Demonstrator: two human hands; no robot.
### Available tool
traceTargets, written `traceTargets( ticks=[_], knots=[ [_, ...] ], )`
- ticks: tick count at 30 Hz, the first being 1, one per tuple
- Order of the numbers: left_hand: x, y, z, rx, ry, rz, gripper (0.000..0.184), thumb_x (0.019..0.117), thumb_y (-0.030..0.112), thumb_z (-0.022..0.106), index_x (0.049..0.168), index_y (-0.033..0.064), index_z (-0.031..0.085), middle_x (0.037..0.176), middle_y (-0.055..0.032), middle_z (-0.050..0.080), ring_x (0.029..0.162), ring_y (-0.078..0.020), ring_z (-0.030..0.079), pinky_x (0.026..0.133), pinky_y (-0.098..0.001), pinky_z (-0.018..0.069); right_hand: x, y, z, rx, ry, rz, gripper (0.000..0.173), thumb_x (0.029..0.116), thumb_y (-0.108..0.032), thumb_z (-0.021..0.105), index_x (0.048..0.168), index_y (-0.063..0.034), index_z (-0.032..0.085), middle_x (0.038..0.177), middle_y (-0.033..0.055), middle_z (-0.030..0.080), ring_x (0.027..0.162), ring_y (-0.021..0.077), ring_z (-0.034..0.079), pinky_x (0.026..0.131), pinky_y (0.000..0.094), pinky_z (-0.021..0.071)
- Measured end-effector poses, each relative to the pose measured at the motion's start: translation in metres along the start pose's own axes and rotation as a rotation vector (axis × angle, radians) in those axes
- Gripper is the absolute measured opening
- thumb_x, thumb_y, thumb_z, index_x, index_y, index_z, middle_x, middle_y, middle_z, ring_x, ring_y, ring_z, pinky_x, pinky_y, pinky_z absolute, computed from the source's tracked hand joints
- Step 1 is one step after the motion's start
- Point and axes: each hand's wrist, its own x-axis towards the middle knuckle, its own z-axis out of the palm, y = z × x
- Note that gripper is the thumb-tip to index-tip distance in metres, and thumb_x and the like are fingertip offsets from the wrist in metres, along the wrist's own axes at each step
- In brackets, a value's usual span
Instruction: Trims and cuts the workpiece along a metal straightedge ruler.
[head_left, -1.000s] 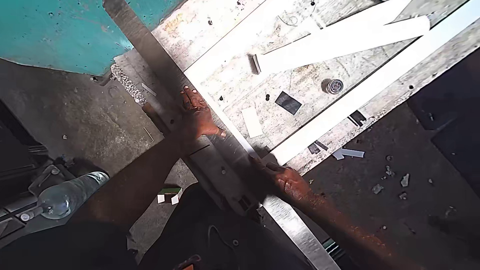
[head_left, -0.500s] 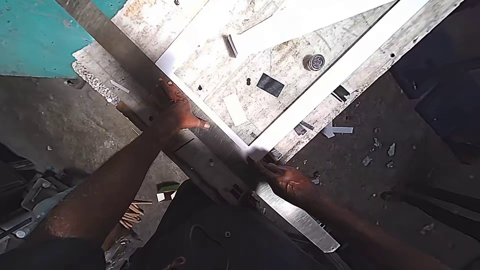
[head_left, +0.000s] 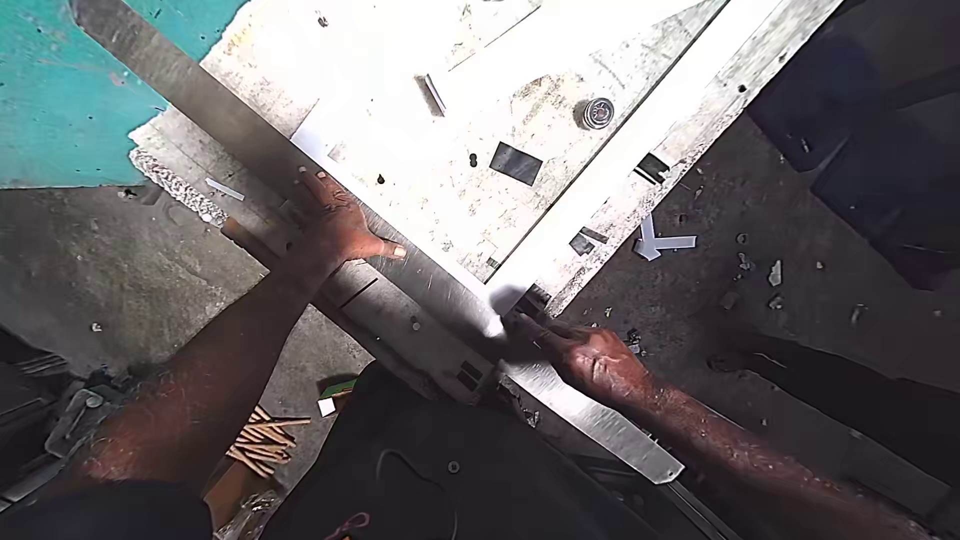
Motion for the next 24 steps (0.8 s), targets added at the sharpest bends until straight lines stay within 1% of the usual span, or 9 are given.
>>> traceTargets(
  ticks=[4,7,9,10,12,15,19,22,24],
  knots=[
    [-0.003,0.001,0.0,0.041,-0.027,-0.007,0.179,0.0389,0.084,0.085,0.157,-0.0103,-0.01,0.163,-0.0358,-0.02,0.155,-0.0519,-0.004,0.117,-0.074,0.0149,-0.002,-0.009,-0.012,0.214,0.214,0.187,0.044,0.1041,-0.028,0.051,0.145,-0.0167,0.061,0.102,0.011,0.077,0.081,0.0248,0.075,0.073,0.0438,0.0608],
    [0.003,-0.006,0.007,0.045,0.022,0.004,0.182,0.034,0.088,0.083,0.158,-0.0093,-0.009,0.164,-0.0351,-0.018,0.155,-0.0513,-0.002,0.118,-0.0731,0.014,-0.009,-0.01,0.015,0.478,0.259,0.366,0.038,0.1064,-0.032,0.052,0.138,-0.017,0.066,0.113,0.0052,0.076,0.096,0.0148,0.074,0.089,0.0358,0.0612],
    [0.002,-0.015,0.013,0.034,0.068,0.047,0.182,0.0324,0.091,0.08,0.158,-0.0087,-0.005,0.165,-0.0354,-0.013,0.155,-0.0529,0.0,0.116,-0.0757,0.0145,-0.012,-0.019,0.037,0.548,0.295,0.432,0.038,0.1062,-0.035,0.051,0.132,-0.0135,0.068,0.115,0.0057,0.075,0.1,0.015,0.072,0.091,0.0362,0.059],
    [-0.001,-0.019,0.014,0.032,0.092,0.085,0.18,0.0349,0.091,0.08,0.159,-0.0087,-0.004,0.165,-0.0356,-0.01,0.154,-0.0533,0.002,0.114,-0.0776,0.0151,-0.013,-0.027,0.048,0.537,0.304,0.454,0.041,0.1042,-0.039,0.052,0.13,-0.0123,0.068,0.115,0.0078,0.074,0.102,0.0189,0.072,0.09,0.041,0.0588],
    [-0.002,-0.027,0.017,0.058,0.181,0.14,0.177,0.0354,0.096,0.073,0.159,-0.0086,0.001,0.166,-0.0358,-0.002,0.154,-0.0524,0.007,0.113,-0.0775,0.0182,-0.01,-0.044,0.065,0.453,0.306,0.492,0.055,0.0979,-0.056,0.058,0.132,-0.0147,0.067,0.113,0.0116,0.073,0.093,0.0272,0.073,0.077,0.0501,0.0594],
    [0.0,-0.042,0.033,0.067,0.398,0.339,0.165,0.0466,0.102,0.056,0.158,-0.0116,0.012,0.164,-0.0372,0.011,0.152,-0.0526,0.017,0.112,-0.0755,0.0226,-0.005,-0.062,0.089,0.299,0.384,0.534,0.063,0.0956,-0.065,0.054,0.142,-0.023,0.063,0.096,0.0121,0.071,0.07,0.0284,0.069,0.055,0.0476,0.0538],
    [0.031,-0.089,0.043,-0.049,0.552,0.742,0.131,0.0639,0.095,0.055,0.156,0.003,0.038,0.16,-0.0274,0.035,0.149,-0.046,0.032,0.117,-0.0697,0.0197,0.001,-0.071,0.099,0.285,0.423,0.584,0.062,0.0968,-0.063,0.055,0.144,-0.024,0.062,0.092,0.0108,0.067,0.067,0.0245,0.065,0.053,0.0417,0.0514],
    [0.058,-0.116,0.029,0.01,0.527,0.954,0.119,0.0685,0.096,0.048,0.153,0.0125,0.047,0.154,-0.0267,0.044,0.146,-0.0454,0.037,0.116,-0.0678,0.0224,0.003,-0.075,0.104,0.261,0.426,0.62,0.063,0.0946,-0.066,0.057,0.143,-0.027,0.063,0.093,0.0106,0.068,0.07,0.0255,0.066,0.054,0.0428,0.0517],
    [0.07,-0.121,0.023,0.017,0.525,1.047,0.115,0.0704,0.095,0.048,0.151,0.0137,0.05,0.15,-0.0281,0.048,0.146,-0.0457,0.037,0.117,-0.066,0.023,0.004,-0.078,0.106,0.23,0.428,0.64,0.063,0.0943,-0.067,0.057,0.144,-0.0292,0.061,0.094,0.0106,0.068,0.072,0.0263,0.067,0.055,0.0428,0.0515]
  ],
)
